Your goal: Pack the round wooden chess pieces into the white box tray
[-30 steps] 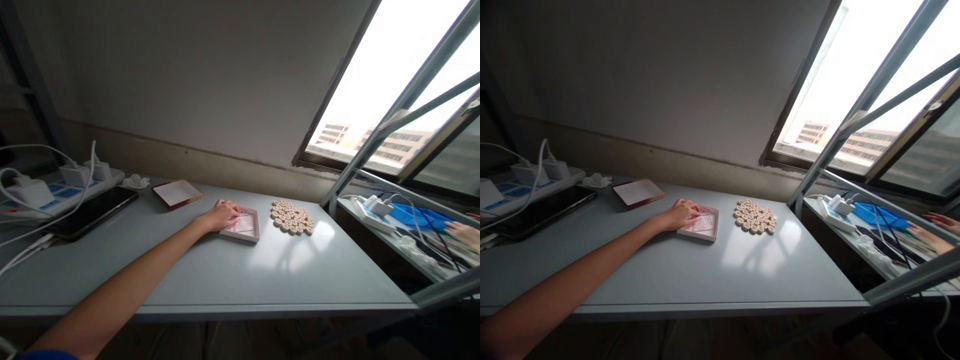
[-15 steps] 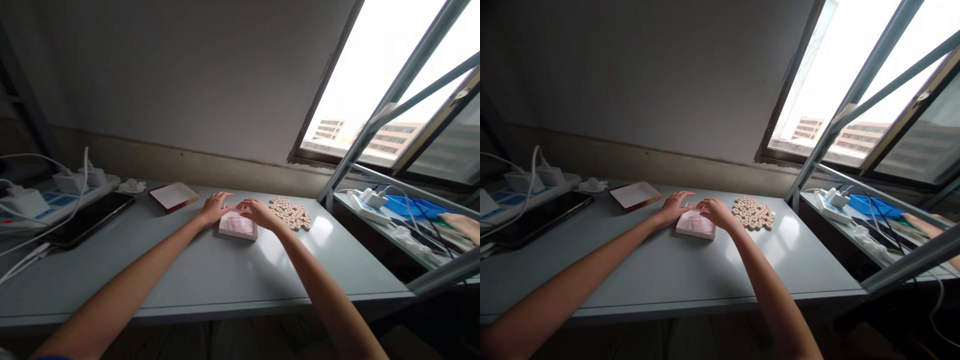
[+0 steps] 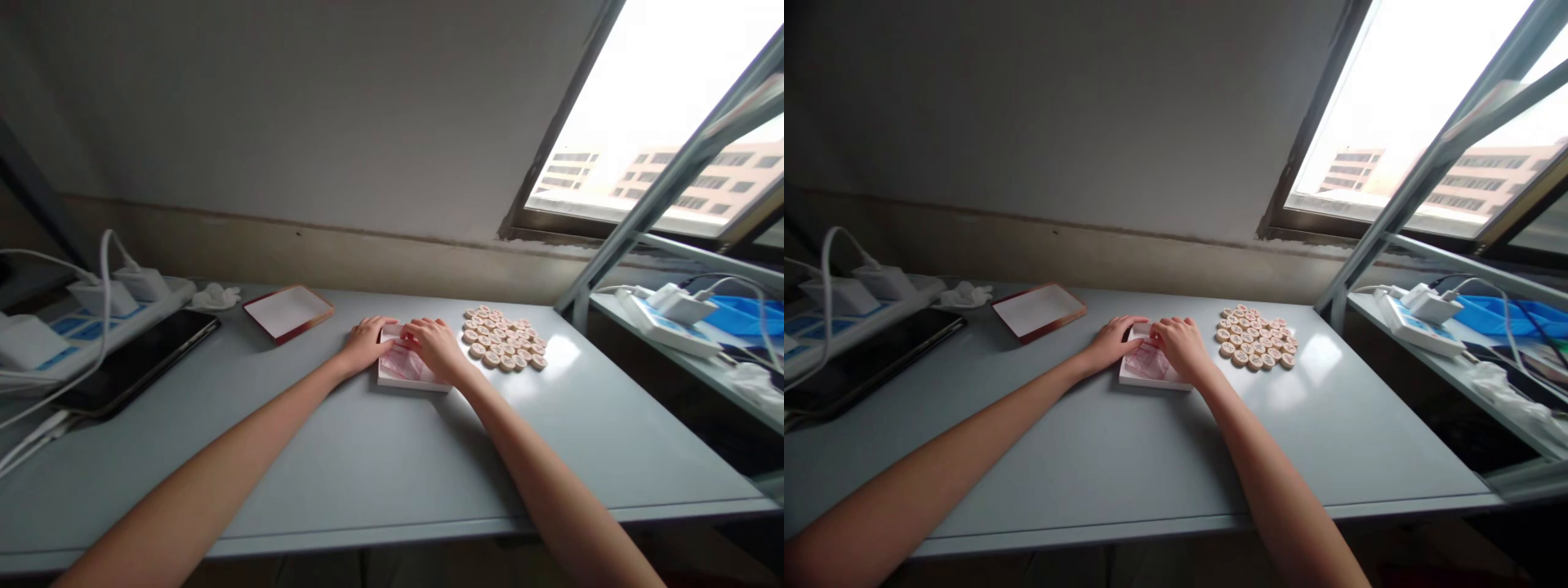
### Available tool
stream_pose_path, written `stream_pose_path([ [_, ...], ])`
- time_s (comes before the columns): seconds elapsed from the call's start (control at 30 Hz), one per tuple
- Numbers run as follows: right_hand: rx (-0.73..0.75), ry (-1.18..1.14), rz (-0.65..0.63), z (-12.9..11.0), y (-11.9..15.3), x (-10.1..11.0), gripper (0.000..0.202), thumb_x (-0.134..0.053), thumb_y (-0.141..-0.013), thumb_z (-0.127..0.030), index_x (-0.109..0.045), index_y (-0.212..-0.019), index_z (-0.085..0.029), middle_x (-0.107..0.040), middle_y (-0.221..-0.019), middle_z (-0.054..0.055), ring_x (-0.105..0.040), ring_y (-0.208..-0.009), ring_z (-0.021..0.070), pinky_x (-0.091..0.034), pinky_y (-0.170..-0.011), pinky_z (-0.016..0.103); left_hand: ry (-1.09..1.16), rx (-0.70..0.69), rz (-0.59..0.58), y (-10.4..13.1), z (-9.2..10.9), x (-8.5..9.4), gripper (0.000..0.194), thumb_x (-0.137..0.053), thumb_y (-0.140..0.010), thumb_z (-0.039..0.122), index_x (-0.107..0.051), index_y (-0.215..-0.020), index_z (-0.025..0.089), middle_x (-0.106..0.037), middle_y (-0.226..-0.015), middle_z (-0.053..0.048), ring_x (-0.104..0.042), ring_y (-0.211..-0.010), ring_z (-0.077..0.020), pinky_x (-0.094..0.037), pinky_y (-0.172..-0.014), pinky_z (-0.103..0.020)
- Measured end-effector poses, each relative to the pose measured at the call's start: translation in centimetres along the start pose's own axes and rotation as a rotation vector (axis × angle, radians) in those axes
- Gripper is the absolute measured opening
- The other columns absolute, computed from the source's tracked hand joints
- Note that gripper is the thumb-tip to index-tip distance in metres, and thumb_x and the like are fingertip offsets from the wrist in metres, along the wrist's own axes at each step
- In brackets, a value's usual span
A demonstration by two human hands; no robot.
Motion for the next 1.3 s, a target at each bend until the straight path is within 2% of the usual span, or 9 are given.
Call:
stream_pose_path([
  [0.33, 0.036, -0.239, 0.031, 1.7, 0.1, 0.2, 0.015, -0.052, -0.081, -0.014, -0.066, -0.079, -0.02, -0.067, -0.085, 0.002, -0.055, -0.08, 0.0142, -0.027, -0.074, 0.027, 0.054, -0.044, -0.018, -0.1, -0.2, -0.2, 0.037, -0.05, -0.077, 0.021, -0.054, -0.114, 0.019, -0.055, -0.12, -0.004, -0.048, -0.11, -0.0203, -0.035, -0.098, -0.034],
  [0.53, 0.057, -0.218, 0.053, 1.2, 0.0, 0.3, 0.017, -0.051, -0.082, -0.014, -0.067, -0.084, -0.022, -0.066, -0.087, 0.002, -0.055, -0.079, 0.0139, -0.027, -0.074, 0.027, 0.053, -0.056, -0.018, -0.1, -0.2, -0.3, 0.036, -0.05, -0.079, 0.023, -0.054, -0.114, 0.019, -0.055, -0.12, -0.004, -0.049, -0.11, -0.0195, -0.036, -0.096, -0.032],
  [0.63, 0.028, -0.155, 0.125, 1.2, 0.0, 1.8, 0.018, -0.052, -0.083, -0.022, -0.063, -0.097, -0.025, -0.064, -0.095, 0.002, -0.055, -0.086, 0.0153, -0.027, -0.073, 0.027, 0.044, -0.06, -0.019, 0.0, -0.1, -0.3, 0.036, -0.047, -0.082, 0.03, -0.052, -0.116, 0.02, -0.055, -0.12, -0.004, -0.047, -0.111, -0.0199, -0.036, -0.096, -0.033],
  [0.73, -0.102, -0.037, 0.195, 3.1, 0.6, 4.0, 0.016, -0.05, -0.084, -0.023, -0.062, -0.095, -0.024, -0.063, -0.098, 0.003, -0.054, -0.091, 0.0168, -0.027, -0.076, 0.028, 0.007, -0.038, 0.001, 0.1, -0.1, -0.2, 0.038, -0.042, -0.085, 0.034, -0.049, -0.119, 0.019, -0.055, -0.118, -0.005, -0.046, -0.111, -0.0208, -0.034, -0.096, -0.036],
  [0.8, -0.243, 0.074, 0.132, 5.5, 1.6, 4.8, 0.014, -0.052, -0.082, -0.024, -0.063, -0.09, -0.022, -0.063, -0.096, 0.005, -0.054, -0.09, 0.0191, -0.028, -0.076, 0.03, -0.025, -0.008, 0.047, 0.1, -0.3, 0.2, 0.037, -0.042, -0.085, 0.033, -0.049, -0.118, 0.019, -0.058, -0.111, -0.005, -0.048, -0.107, -0.0213, -0.035, -0.094, -0.037],
  [0.87, -0.376, 0.143, -0.05, 7.9, 2.8, 4.4, 0.016, -0.057, -0.077, -0.03, -0.064, -0.089, -0.021, -0.064, -0.093, 0.006, -0.055, -0.086, 0.0212, -0.03, -0.072, 0.03, -0.06, 0.032, 0.115, 0.0, -0.7, 0.8, 0.032, -0.043, -0.084, 0.031, -0.053, -0.112, 0.019, -0.059, -0.103, -0.005, -0.049, -0.102, -0.022, -0.037, -0.091, -0.038],
  [1.0, -0.47, 0.111, -0.36, 10.1, 4.8, 2.7, 0.036, -0.068, -0.065, -0.031, -0.062, -0.099, -0.023, -0.066, -0.088, 0.006, -0.058, -0.081, 0.0215, -0.033, -0.062, 0.026, -0.009, 0.063, 0.146, -0.3, -1.5, 1.0, 0.018, -0.047, -0.08, 0.023, -0.061, -0.09, 0.016, -0.059, -0.088, -0.006, -0.055, -0.087, -0.0187, -0.043, -0.082, -0.031],
  [1.13, -0.478, 0.013, -0.4, 9.9, 4.8, 2.0, 0.03, -0.066, -0.066, -0.017, -0.064, -0.096, -0.019, -0.066, -0.088, 0.006, -0.059, -0.075, 0.017, -0.036, -0.058, 0.023, 0.062, 0.014, 0.118, -0.6, -1.5, 0.7, 0.015, -0.047, -0.079, 0.021, -0.061, -0.079, 0.016, -0.059, -0.083, -0.005, -0.056, -0.08, -0.0161, -0.044, -0.077, -0.027],
  [1.3, -0.47, -0.021, -0.449, 9.7, 5.1, 1.8, 0.037, -0.07, -0.058, -0.012, -0.066, -0.094, -0.018, -0.066, -0.087, 0.006, -0.06, -0.075, 0.0175, -0.038, -0.056, 0.022, 0.067, 0.006, 0.121, -0.5, -1.5, 0.7, 0.016, -0.046, -0.078, 0.022, -0.061, -0.08, 0.015, -0.059, -0.085, -0.006, -0.057, -0.081, -0.0162, -0.045, -0.076, -0.027],
])
Point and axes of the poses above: each hand's wrist, its own y-axis away from the middle knuckle, its own x-axis out of the back of the hand, z = x × y, the point moved 8 cm from there along -y, towards the middle knuckle
